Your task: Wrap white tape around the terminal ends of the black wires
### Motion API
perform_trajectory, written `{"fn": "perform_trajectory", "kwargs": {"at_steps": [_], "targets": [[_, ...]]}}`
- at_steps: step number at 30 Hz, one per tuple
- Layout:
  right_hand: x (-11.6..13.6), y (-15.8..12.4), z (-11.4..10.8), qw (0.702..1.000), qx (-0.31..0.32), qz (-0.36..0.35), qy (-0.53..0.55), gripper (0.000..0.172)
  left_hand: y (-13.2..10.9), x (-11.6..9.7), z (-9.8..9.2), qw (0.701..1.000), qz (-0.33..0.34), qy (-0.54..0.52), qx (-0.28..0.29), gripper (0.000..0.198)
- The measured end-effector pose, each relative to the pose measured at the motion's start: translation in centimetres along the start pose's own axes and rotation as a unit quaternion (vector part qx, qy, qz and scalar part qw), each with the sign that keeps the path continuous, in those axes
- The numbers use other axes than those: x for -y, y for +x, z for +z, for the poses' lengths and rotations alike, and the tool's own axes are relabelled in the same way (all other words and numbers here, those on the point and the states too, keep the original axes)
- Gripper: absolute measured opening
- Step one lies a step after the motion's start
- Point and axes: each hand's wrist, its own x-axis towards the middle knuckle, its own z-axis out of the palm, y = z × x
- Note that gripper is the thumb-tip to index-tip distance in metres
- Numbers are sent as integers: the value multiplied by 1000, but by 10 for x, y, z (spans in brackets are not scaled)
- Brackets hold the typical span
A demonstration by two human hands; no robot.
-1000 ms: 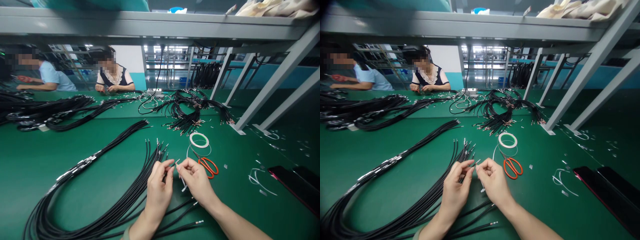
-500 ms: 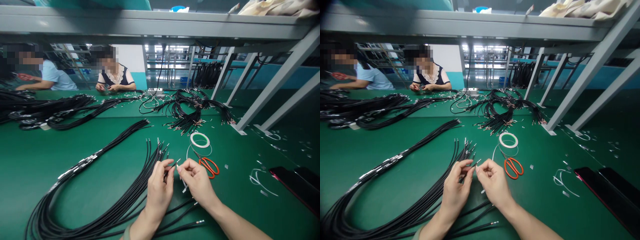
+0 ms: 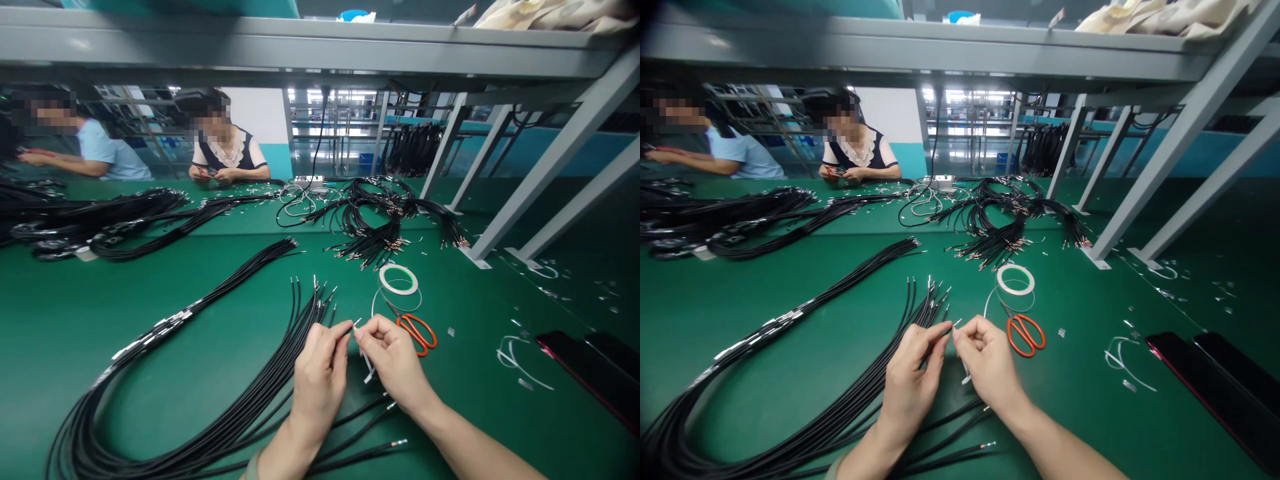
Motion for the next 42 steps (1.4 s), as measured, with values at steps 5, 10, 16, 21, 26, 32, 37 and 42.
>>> {"fn": "perform_trajectory", "kwargs": {"at_steps": [5, 10, 16, 21, 26, 32, 37, 42], "targets": [[1, 0, 1, 1000, -2, 1, -3, 28, 1, -1, -1, 1000, -8, -2, 5, 30], [1, 1, 1, 1000, 1, 7, -6, 29, 0, -2, 1, 997, -67, -34, 6, 25], [1, 3, 4, 1000, 10, 0, 14, 27, 5, -1, 6, 929, -293, -225, 5, 21], [2, 3, 4, 1000, 14, -6, 11, 25, 14, -3, 0, 862, -386, -327, 36, 28], [2, 0, 5, 1000, 14, -5, -6, 27, 17, -7, -2, 866, -389, -313, 12, 30], [-2, -3, 8, 999, 16, -20, -22, 25, 17, -8, 1, 865, -396, -307, -18, 30], [-9, 0, 8, 999, 38, 29, 25, 26, 15, -2, 2, 866, -393, -310, -23, 29], [-9, 2, 8, 996, 34, 29, 75, 29, 14, 3, 4, 863, -392, -317, -41, 31]]}}
